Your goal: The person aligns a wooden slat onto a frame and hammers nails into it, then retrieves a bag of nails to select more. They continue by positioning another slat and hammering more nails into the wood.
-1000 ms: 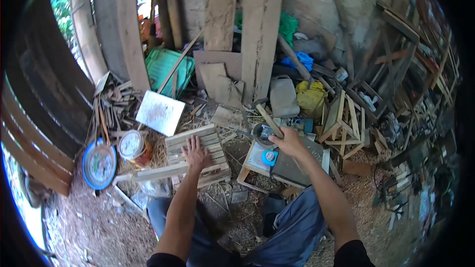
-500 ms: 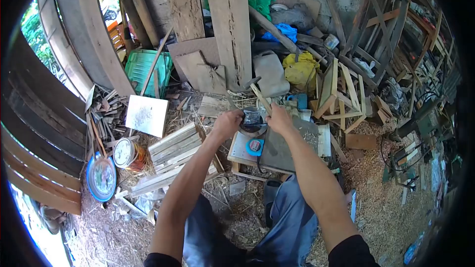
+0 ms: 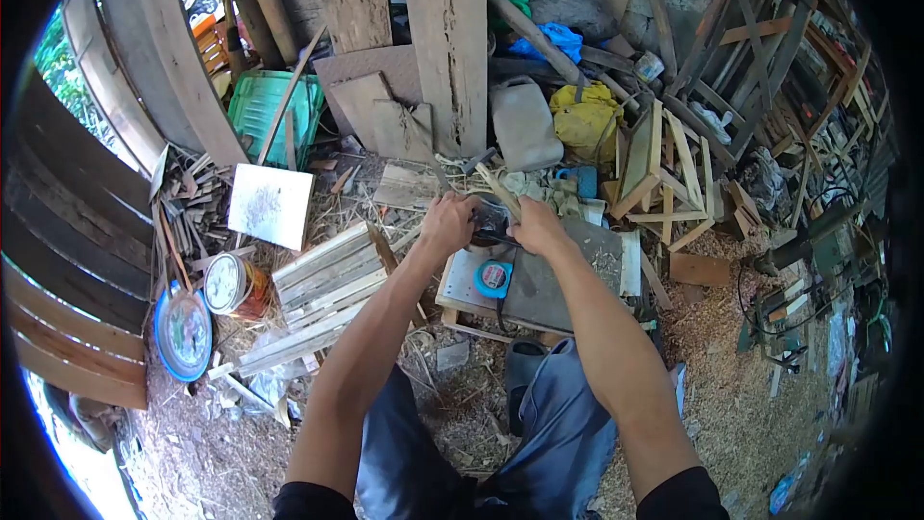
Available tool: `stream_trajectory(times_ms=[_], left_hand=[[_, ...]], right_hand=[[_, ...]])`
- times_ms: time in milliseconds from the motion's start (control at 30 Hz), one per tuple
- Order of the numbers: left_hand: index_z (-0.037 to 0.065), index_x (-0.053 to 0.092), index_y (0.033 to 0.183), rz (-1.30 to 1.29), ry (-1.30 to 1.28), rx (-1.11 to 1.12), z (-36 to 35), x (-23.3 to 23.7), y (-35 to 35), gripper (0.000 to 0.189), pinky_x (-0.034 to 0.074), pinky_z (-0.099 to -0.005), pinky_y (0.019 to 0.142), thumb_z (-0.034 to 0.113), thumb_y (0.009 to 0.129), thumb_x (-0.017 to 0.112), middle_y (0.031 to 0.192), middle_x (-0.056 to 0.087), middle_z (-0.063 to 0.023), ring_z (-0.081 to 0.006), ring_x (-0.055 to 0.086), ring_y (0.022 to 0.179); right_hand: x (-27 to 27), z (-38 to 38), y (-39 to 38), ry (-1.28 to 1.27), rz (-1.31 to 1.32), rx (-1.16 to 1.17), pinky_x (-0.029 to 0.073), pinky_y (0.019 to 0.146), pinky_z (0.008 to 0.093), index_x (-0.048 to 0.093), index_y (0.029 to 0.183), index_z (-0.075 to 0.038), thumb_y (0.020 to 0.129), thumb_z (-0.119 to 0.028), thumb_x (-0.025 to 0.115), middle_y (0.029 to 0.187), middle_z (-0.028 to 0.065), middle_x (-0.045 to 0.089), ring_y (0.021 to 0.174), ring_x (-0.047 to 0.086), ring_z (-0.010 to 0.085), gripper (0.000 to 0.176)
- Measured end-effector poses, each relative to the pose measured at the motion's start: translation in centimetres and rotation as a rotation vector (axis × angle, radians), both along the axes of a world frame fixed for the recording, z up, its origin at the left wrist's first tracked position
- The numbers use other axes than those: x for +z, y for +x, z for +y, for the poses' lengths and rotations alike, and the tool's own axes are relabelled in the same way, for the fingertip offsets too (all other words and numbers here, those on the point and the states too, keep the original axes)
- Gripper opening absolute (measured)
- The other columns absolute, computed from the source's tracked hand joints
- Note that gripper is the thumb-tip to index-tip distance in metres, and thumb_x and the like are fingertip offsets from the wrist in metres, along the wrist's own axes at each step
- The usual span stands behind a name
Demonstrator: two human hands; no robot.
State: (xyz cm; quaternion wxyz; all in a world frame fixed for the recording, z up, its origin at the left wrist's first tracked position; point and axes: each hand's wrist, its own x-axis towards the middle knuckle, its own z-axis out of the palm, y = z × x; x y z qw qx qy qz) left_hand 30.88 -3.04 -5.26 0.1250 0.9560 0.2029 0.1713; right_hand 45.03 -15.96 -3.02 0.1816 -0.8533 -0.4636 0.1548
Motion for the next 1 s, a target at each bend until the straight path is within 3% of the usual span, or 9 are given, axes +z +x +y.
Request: stream_trajectory(times_ms=[267, 367, 467, 567, 667, 733, 833, 967, 1000], left_hand=[[0.010, 0.062, 0.099, 0.047, 0.047, 0.061, -1.2, -0.6, -0.4, 0.030, 0.041, -0.0418, 0.083, 0.013, 0.070, 0.070, 0.088, 0.065, -0.0095, -0.0287, 0.056, 0.100], [0.009, 0.063, 0.095, 0.016, 0.050, 0.096, -0.8, -0.3, -0.7, 0.024, 0.041, -0.0430, 0.083, 0.013, 0.072, 0.068, 0.090, 0.065, -0.0112, -0.0283, 0.056, 0.101], [0.008, 0.063, 0.089, -0.012, -0.004, 0.140, -0.5, 1.5, -2.1, 0.017, 0.041, -0.0466, 0.081, 0.019, 0.076, 0.063, 0.089, 0.066, -0.0119, -0.0304, 0.059, 0.095], [0.008, 0.062, 0.087, 0.039, -0.073, 0.200, 0.8, 3.5, -5.7, 0.016, 0.042, -0.0485, 0.080, 0.021, 0.077, 0.061, 0.085, 0.066, -0.0113, -0.0316, 0.062, 0.087], [0.009, 0.063, 0.085, -0.063, -0.102, 0.335, 1.6, 6.1, -12.3, 0.013, 0.047, -0.0462, 0.078, 0.019, 0.078, 0.060, 0.082, 0.066, -0.0126, -0.0320, 0.064, 0.083], [0.009, 0.064, 0.081, -0.165, -0.094, 0.416, 2.2, 7.3, -16.9, 0.010, 0.051, -0.0443, 0.068, 0.017, 0.077, 0.061, 0.081, 0.067, -0.0134, -0.0332, 0.065, 0.079], [0.006, 0.066, 0.088, -0.358, -0.201, 0.532, 2.6, 7.2, -25.8, 0.018, 0.051, -0.0389, 0.070, 0.022, 0.080, 0.063, 0.081, 0.067, -0.0131, -0.0282, 0.066, 0.077], [0.001, 0.065, 0.094, -0.358, -0.428, 0.759, -0.3, 9.8, -36.5, 0.026, 0.048, -0.0307, 0.071, 0.025, 0.086, 0.060, 0.086, 0.067, -0.0113, -0.0186, 0.063, 0.081], [-0.001, 0.065, 0.097, -0.327, -0.619, 0.758, -0.1, 9.2, -39.2, 0.029, 0.049, -0.0295, 0.069, 0.025, 0.085, 0.060, 0.086, 0.068, -0.0096, -0.0176, 0.065, 0.079]], right_hand=[[0.3, 0.8, -2.1, -0.033, -0.025, -0.005, 0.049, 0.087, 0.0463, 0.055, 0.108, -0.001, 0.075, -0.016, 0.070, 0.105, 0.0218, 0.063, 0.102, 0.060, 0.0384, 0.038], [0.1, 1.4, -2.6, 0.115, -0.160, 0.013, 0.048, 0.083, 0.0478, 0.056, 0.106, 0.000, 0.074, -0.018, 0.072, 0.096, 0.0241, 0.064, 0.096, 0.061, 0.0409, 0.040], [2.9, 1.8, -4.0, 0.040, -0.169, -0.081, 0.049, 0.080, 0.0492, 0.056, 0.108, -0.002, 0.080, -0.021, 0.067, 0.093, 0.0236, 0.064, 0.093, 0.061, 0.0417, 0.036], [3.3, 2.9, -5.5, 0.213, -0.179, -0.092, 0.049, 0.078, 0.0504, 0.056, 0.111, -0.004, 0.084, -0.025, 0.064, 0.088, 0.0255, 0.064, 0.091, 0.061, 0.0434, 0.035], [6.8, 3.4, -9.6, 0.199, -0.098, 0.024, 0.049, 0.074, 0.0520, 0.052, 0.112, -0.007, 0.089, -0.022, 0.058, 0.104, 0.0276, 0.060, 0.092, 0.061, 0.0449, 0.029], [7.4, 3.9, -11.8, 0.219, -0.281, 0.115, 0.049, 0.073, 0.0532, 0.049, 0.114, -0.004, 0.090, -0.020, 0.056, 0.124, 0.0307, 0.048, 0.093, 0.060, 0.0471, 0.030], [7.0, 4.9, -15.7, 0.217, -0.331, 0.239, 0.049, 0.073, 0.0544, 0.046, 0.117, 0.000, 0.091, -0.019, 0.055, 0.135, 0.0301, 0.036, 0.093, 0.059, 0.0481, 0.033], [4.2, 6.3, -20.9, 0.531, -0.290, 0.484, 0.050, 0.072, 0.0477, 0.050, 0.110, 0.001, 0.090, -0.019, 0.056, 0.115, 0.0296, 0.054, 0.089, 0.062, 0.0421, 0.029], [4.7, 6.2, -23.2, 0.498, -0.109, 0.515, 0.050, 0.069, 0.0462, 0.052, 0.103, 0.001, 0.089, -0.024, 0.059, 0.091, 0.0246, 0.063, 0.083, 0.063, 0.0399, 0.030]])
